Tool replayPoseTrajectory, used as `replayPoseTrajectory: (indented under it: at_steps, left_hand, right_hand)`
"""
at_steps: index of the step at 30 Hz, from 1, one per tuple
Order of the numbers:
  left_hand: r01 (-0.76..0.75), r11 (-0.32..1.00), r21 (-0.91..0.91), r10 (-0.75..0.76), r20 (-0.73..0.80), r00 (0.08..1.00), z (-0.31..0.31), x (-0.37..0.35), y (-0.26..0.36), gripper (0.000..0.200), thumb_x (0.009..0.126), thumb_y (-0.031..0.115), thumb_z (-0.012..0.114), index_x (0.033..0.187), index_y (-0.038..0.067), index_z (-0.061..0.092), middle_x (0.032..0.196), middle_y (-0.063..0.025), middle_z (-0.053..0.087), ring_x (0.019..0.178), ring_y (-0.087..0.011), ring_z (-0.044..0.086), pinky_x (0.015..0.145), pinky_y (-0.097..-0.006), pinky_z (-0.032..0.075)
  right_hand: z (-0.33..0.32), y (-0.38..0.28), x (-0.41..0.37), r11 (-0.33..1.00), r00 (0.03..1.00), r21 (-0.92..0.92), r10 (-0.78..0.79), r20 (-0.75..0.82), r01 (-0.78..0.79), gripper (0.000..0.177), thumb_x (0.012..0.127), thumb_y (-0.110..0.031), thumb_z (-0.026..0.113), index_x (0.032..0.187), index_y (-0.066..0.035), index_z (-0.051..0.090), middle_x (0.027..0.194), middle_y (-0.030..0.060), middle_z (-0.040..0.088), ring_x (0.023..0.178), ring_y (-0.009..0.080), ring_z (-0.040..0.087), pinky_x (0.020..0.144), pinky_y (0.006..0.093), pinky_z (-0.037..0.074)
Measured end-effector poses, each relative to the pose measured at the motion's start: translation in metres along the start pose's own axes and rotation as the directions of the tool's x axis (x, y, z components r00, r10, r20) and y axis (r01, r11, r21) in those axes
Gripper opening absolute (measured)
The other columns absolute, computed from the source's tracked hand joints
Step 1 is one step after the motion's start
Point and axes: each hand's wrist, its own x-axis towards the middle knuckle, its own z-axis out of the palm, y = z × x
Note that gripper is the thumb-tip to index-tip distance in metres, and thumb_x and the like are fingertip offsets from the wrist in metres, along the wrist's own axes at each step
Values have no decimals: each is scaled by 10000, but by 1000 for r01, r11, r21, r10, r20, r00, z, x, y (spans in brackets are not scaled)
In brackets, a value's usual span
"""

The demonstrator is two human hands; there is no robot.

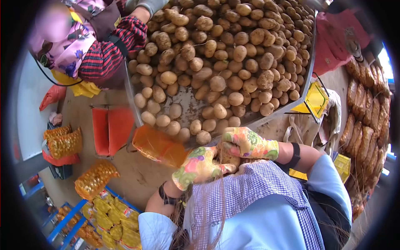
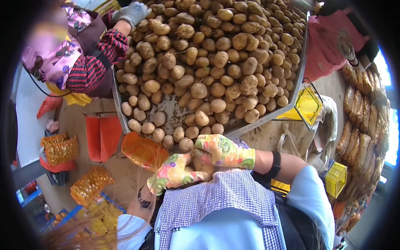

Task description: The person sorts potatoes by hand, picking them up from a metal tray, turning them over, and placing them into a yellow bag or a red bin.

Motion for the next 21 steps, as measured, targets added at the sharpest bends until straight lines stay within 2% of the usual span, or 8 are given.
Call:
replayPoseTrajectory:
  at_steps: [3,5,9,11,14,17,18,21]
  left_hand:
    - [98,990,103,-113,149,982,2,17,3,536,782,352,779,1152,-15,651,1018,-165,712,948,-243,667,829,-358,508]
    - [100,994,-43,-90,197,976,6,22,8,540,784,363,778,1150,-14,651,990,-149,714,919,-232,667,816,-350,509]
    - [30,978,-208,15,213,977,17,38,14,519,800,364,772,1142,-9,654,930,-103,718,861,-185,658,781,-314,512]
    - [108,992,-61,-90,251,964,16,44,32,492,813,339,766,1146,-6,653,951,-88,716,880,-169,651,786,-305,511]
    - [178,982,70,-190,269,944,20,51,41,448,834,288,757,1155,-4,648,994,-75,709,912,-149,641,808,-292,510]
    - [65,996,-69,-44,278,960,31,62,16,425,832,292,743,1125,-3,656,972,-102,710,889,-182,659,801,-310,513]
    - [-64,979,-193,113,258,959,33,66,9,424,823,322,731,1092,-1,668,928,-129,716,853,-219,680,777,-333,516]
    - [-67,979,-193,112,233,966,33,67,29,404,822,302,730,1087,4,670,910,-112,715,841,-202,676,763,-315,516]
  right_hand:
    - [-3,3,-8,970,964,112,229,-134,-215,164,957,-159,601,994,-3,638,847,134,641,803,228,650,702,325,513]
    - [12,37,-27,718,917,691,328,-227,-85,183,963,-151,601,1047,3,654,926,143,681,867,206,660,751,301,518]
    - [-21,-7,-45,881,895,259,433,-107,-395,452,893,-296,678,1203,25,610,1117,176,668,1057,259,643,894,357,507]
    - [-21,-5,-56,997,990,29,76,-116,-73,477,856,-314,684,1191,20,624,1093,209,676,1037,336,657,884,398,518]
    - [-20,-2,-64,968,957,88,245,-153,-234,417,908,-299,624,1181,16,629,1075,204,684,1009,331,670,849,391,532]
    - [-15,30,-79,981,965,178,115,-236,-73,386,957,-270,560,1212,16,612,1051,164,698,969,302,682,817,376,544]
    - [-19,36,-86,937,927,326,231,-296,-129,382,969,-250,539,1242,11,598,1076,149,692,979,272,675,828,362,540]
    - [-14,85,-114,780,659,625,484,-575,-28,434,951,-160,580,1347,1,508,1193,136,637,1116,202,615,892,339,527]
